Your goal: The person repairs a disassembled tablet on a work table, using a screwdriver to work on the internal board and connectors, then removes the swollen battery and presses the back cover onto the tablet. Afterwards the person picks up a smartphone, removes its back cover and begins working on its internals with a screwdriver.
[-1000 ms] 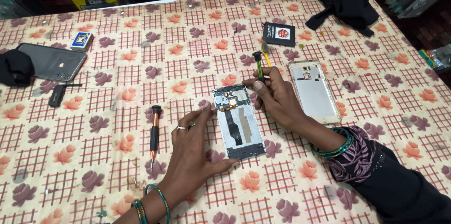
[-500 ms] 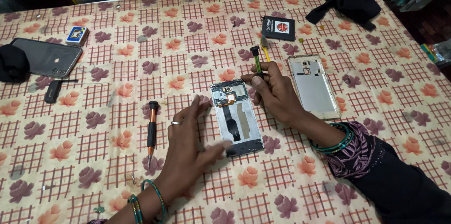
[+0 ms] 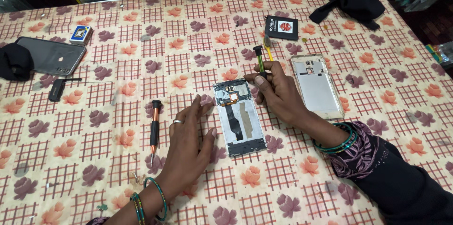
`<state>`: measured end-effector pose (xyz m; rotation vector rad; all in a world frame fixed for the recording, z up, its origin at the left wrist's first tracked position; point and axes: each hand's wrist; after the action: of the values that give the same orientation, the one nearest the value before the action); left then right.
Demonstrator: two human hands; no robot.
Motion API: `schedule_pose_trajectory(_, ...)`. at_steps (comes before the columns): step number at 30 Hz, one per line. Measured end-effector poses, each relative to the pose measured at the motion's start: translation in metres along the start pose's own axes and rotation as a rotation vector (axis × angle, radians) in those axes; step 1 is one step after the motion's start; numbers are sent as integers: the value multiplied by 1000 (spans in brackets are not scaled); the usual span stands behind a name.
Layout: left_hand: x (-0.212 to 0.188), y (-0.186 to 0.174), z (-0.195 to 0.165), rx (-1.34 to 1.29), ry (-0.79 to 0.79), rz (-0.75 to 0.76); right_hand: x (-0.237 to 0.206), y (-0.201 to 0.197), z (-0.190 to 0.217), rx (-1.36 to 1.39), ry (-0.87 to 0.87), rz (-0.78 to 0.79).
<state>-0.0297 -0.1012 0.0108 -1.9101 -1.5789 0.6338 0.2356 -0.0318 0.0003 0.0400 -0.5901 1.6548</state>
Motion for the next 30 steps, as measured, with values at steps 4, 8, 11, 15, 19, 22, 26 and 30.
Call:
schedule_pose_trajectory(4, 2, -3, -4, -6, 192, -38, 1, 0, 0, -8, -7, 1)
schedule_pose_trajectory(8, 4, -6, -10, 14, 113, 29, 0, 0, 3, -23, -3, -3)
schedule_pose_trajectory(11, 3, -7, -13, 30, 178, 20, -1, -1, 8, -31, -22, -14)
schedule_pose_trajectory(15, 4, -5, -14, 84, 145, 43, 3, -6, 20, 36, -39, -55)
schedule_pose_trajectory(19, 4, -5, -12, 78, 184, 35, 0, -12, 37, 52, -155, -63)
schedule_pose_trajectory(22, 3, -5, -11, 64, 204, 18, -8, -15, 52, -56, -315, 58)
schedule_pose_trajectory(26, 2, -5, -13, 117, 195, 16, -23, -10, 69, 151, -239, 182)
schedule_pose_trajectory(30, 2, -6, -14, 128, 194, 25, -31, -7, 78, 174, -162, 273)
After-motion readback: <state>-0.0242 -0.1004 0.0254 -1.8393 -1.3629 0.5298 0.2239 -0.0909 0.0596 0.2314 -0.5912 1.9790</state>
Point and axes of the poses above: each hand's wrist, its own x-axis towards the middle knuckle, its own y-axis out of the palm, z = x × y, and after that the axes turned 9 degrees about -y, right-handed
